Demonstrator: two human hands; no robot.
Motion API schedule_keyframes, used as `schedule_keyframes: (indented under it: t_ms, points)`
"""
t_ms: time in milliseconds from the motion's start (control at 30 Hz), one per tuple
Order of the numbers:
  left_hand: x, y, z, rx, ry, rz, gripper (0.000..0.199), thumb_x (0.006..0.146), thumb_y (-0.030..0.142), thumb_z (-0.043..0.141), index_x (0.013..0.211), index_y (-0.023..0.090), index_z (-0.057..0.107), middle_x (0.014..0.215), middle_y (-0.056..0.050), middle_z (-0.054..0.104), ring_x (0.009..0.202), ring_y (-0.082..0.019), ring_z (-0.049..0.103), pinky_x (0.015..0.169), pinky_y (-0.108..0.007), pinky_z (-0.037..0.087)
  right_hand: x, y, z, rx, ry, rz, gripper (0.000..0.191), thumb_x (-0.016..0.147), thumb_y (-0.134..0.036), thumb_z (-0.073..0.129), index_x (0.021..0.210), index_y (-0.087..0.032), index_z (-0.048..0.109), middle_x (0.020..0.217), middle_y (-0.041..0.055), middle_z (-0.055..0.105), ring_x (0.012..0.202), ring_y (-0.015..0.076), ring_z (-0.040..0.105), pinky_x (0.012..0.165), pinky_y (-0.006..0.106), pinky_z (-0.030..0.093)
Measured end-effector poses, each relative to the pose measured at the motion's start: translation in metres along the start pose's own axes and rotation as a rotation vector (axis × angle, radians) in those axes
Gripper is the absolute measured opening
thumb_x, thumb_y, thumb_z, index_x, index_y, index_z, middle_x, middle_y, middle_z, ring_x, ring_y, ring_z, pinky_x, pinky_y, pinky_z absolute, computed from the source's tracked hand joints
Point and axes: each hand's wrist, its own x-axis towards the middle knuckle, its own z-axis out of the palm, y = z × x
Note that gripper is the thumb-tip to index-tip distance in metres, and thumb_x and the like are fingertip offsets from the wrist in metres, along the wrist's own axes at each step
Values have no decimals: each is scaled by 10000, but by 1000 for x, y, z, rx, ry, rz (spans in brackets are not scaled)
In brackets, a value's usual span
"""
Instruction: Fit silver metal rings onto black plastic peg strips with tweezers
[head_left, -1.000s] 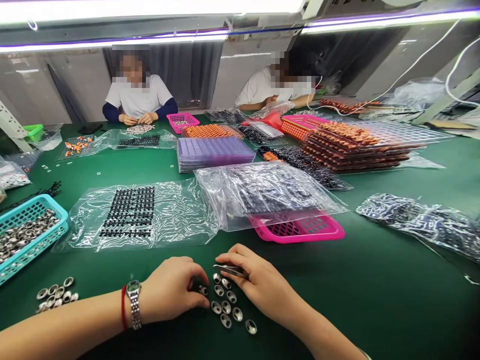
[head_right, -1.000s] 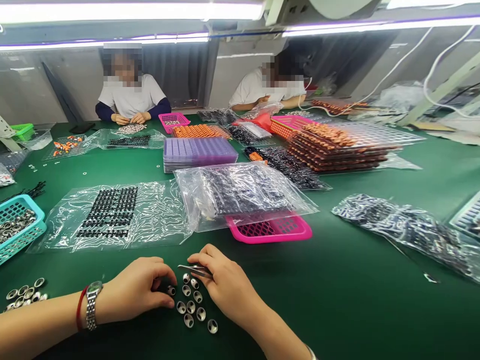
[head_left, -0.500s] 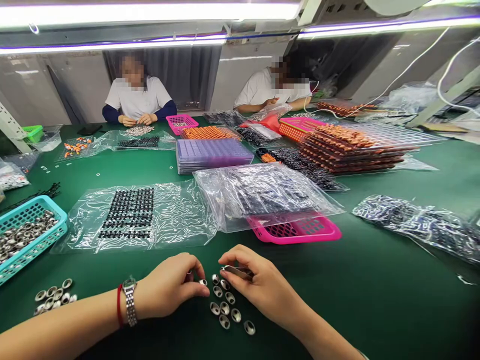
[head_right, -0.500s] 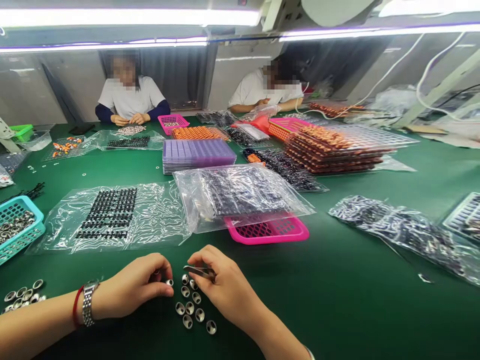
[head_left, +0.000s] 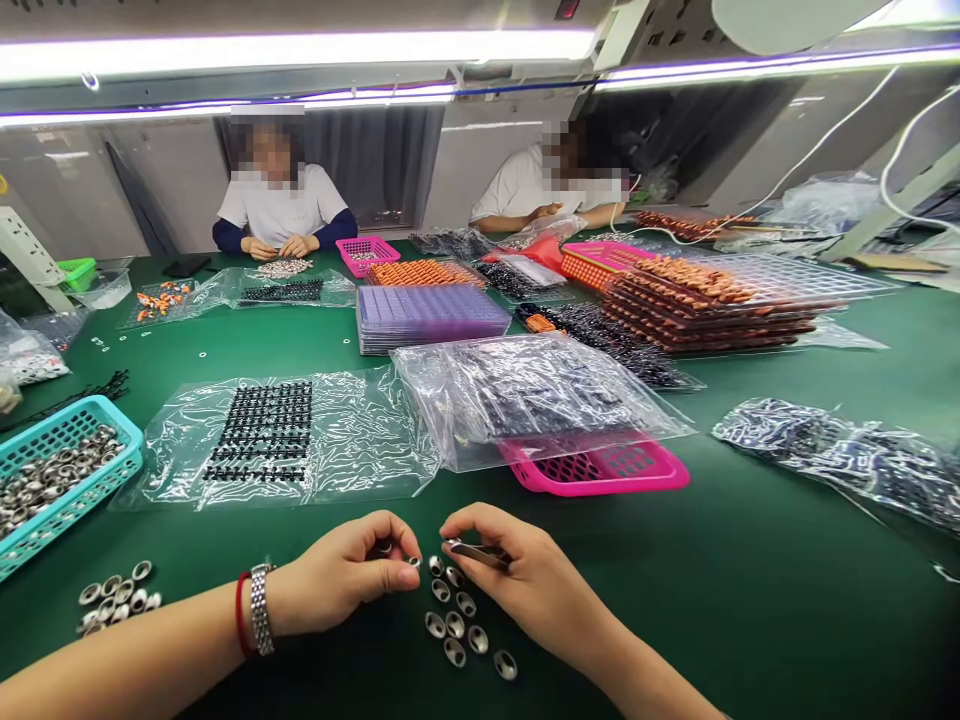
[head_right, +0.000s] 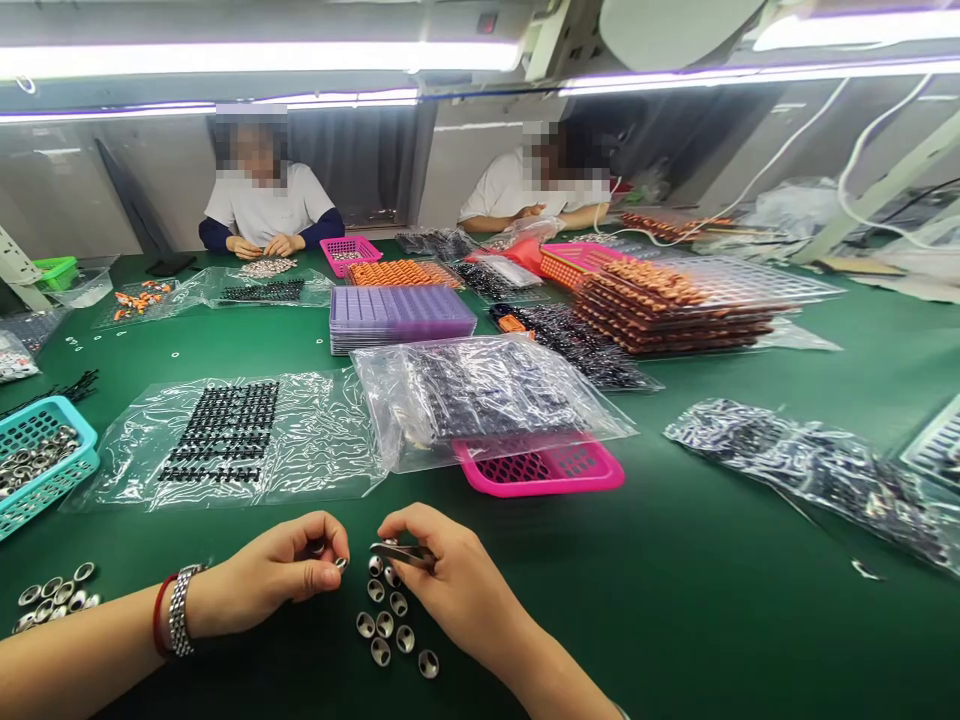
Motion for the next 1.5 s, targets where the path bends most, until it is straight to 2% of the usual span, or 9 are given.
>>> schedule_keyframes:
  t_ms: [133,300,433,567,733,1000,1200,1367,1500]
  points:
    - [1,-4,0,-170,-10,-32,570,733,615,920,924,187,595,703,89,465,583,-80,351,569,-250,269,0,4,0,21,37,-53,163,868,-351,678,929,-230,769,867,30,745,691,143,667,641,256,547]
    - [1,-3,5,-381,30,-127,581,654,553,994,888,165,630,710,43,553,581,-76,426,529,-218,280,-1,4,3,85,120,-211,83,899,-289,722,945,-244,775,835,2,751,592,95,620,535,200,495]
    - [6,3,18,-540,93,-240,330,785,366,879,849,133,654,807,-46,650,597,-92,537,483,-190,301,1,-10,13,118,161,-385,79,948,-222,699,983,-242,766,858,14,751,610,95,635,520,193,494]
    - [12,12,36,-667,235,-274,272,995,287,576,760,150,592,654,13,539,483,-65,450,405,-146,238,5,-23,19,30,64,-518,199,1009,-207,609,1119,-234,772,1004,63,732,843,139,742,713,223,606]
    - [-4,22,42,-726,383,-308,497,1144,305,382,705,143,548,584,16,528,388,-33,380,355,-111,170,-12,-13,14,-316,193,-333,325,1095,-344,440,1218,-207,708,1081,86,690,823,149,745,730,272,628]
    - [-56,14,27,-795,575,-265,518,1165,278,401,689,137,551,565,19,538,371,-30,423,346,-102,209,-38,9,59,-650,226,-203,638,914,-636,726,1316,-148,639,1156,140,674,721,256,771,623,388,624]
    - [-69,9,32,-855,670,-254,464,1150,215,433,721,128,587,585,-5,573,404,-49,485,360,-114,307,-18,10,67,-749,155,-215,198,1035,-367,572,987,-199,665,975,56,636,623,175,676,557,289,467]
    - [-49,8,42,-925,715,-210,363,1104,88,467,771,125,608,629,-18,618,497,-85,584,483,-161,503,2,20,63,-739,109,-200,189,1039,-262,541,900,-185,643,921,36,650,653,143,628,609,281,440]
    - [-26,5,52,-1006,732,-186,307,1118,142,505,833,127,617,715,8,638,599,-104,641,571,-196,570,25,24,57,-683,129,-114,187,1014,-254,651,847,-180,609,772,-42,600,644,112,570,652,272,488]
